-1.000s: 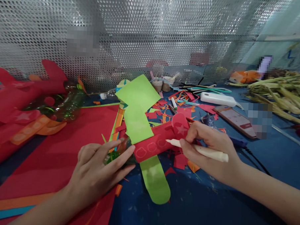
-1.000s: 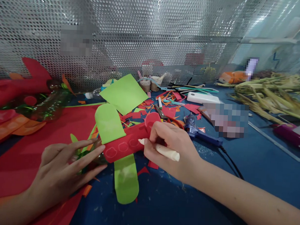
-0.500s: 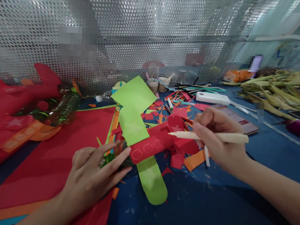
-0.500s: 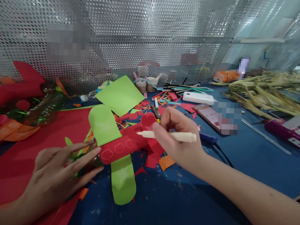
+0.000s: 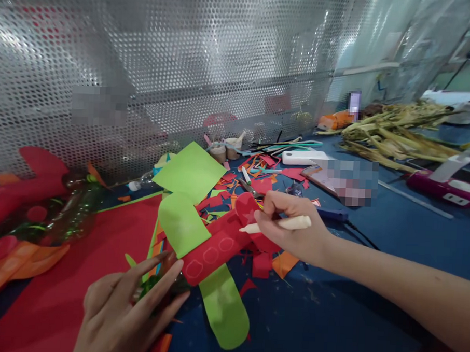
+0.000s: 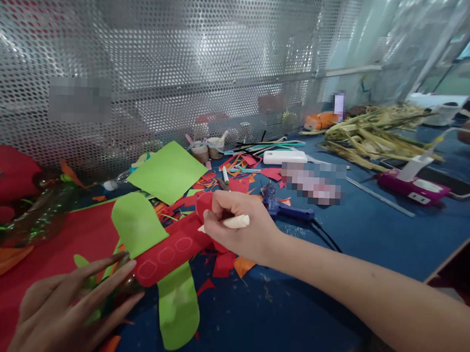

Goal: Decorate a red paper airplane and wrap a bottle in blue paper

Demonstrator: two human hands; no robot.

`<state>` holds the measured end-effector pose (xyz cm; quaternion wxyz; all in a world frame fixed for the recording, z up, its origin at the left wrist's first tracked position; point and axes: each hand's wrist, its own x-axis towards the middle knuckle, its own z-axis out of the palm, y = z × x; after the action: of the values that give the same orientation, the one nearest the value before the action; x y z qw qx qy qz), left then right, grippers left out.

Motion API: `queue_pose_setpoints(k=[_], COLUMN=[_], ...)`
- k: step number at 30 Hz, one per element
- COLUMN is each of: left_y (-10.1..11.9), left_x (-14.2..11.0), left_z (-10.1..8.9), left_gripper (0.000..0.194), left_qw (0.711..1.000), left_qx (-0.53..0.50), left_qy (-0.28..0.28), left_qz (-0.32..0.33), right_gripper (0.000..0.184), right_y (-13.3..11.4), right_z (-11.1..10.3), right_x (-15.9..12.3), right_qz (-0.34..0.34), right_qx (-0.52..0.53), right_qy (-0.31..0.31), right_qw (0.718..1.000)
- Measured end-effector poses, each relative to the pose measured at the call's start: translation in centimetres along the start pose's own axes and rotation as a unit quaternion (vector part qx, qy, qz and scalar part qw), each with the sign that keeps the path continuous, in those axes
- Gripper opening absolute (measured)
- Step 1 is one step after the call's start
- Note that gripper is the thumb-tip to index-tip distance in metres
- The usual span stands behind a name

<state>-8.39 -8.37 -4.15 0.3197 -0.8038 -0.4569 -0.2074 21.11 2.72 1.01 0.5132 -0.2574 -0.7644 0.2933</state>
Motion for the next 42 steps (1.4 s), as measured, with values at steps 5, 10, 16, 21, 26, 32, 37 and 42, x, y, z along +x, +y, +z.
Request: queue_pose_setpoints(k=[5, 10, 16, 21, 26, 32, 37, 42], left_y=[-0.29, -0.54, -0.34, -0.14, -0.35, -0.01, 0.0, -0.08], left_x=[-0.16, -0.11, -0.01, 0.48, 0.31, 0.55, 0.63, 0.6], left_z=[0.21, -0.05, -0.07, -0.26, -0.37, -0.29, -0.41, -0.58], left_gripper=[0.051, 0.046, 0.05, 0.043, 0.041, 0.06, 0.062, 0.062], left_qw=[1.0, 1.0, 1.0, 0.999, 0.998, 0.999, 0.999, 0.998], left_qx=[0.027, 0.021, 0.017, 0.028, 0.031, 0.022, 0.027, 0.034], left_qy=[0.013, 0.018, 0.012, 0.024, 0.009, 0.022, 0.012, 0.012], left_qz=[-0.002, 0.01, 0.021, 0.031, 0.052, 0.026, 0.034, 0.051], right_gripper=[0.03, 0.031, 0.03, 0.031, 0.031, 0.03, 0.03, 0.027], right_y=[0.21, 0.23, 0.41, 0.46, 0.41, 0.42, 0.36, 0.24], right_z=[0.1, 0.22, 0.22, 0.42, 0.49, 0.3, 0.16, -0.17], right_x=[0.14, 0.07, -0.15, -0.37, -0.54, -0.57, -0.59, -0.34], right_qz=[-0.01, -0.014, 0.016, 0.005, -0.022, -0.033, -0.052, -0.04], right_qx=[0.008, -0.001, -0.007, 0.016, 0.004, -0.022, -0.037, -0.056], right_qy=[0.008, 0.012, -0.019, -0.04, -0.046, -0.059, -0.06, -0.042], right_qw=[1.0, 1.0, 1.0, 0.999, 0.999, 0.997, 0.996, 0.997])
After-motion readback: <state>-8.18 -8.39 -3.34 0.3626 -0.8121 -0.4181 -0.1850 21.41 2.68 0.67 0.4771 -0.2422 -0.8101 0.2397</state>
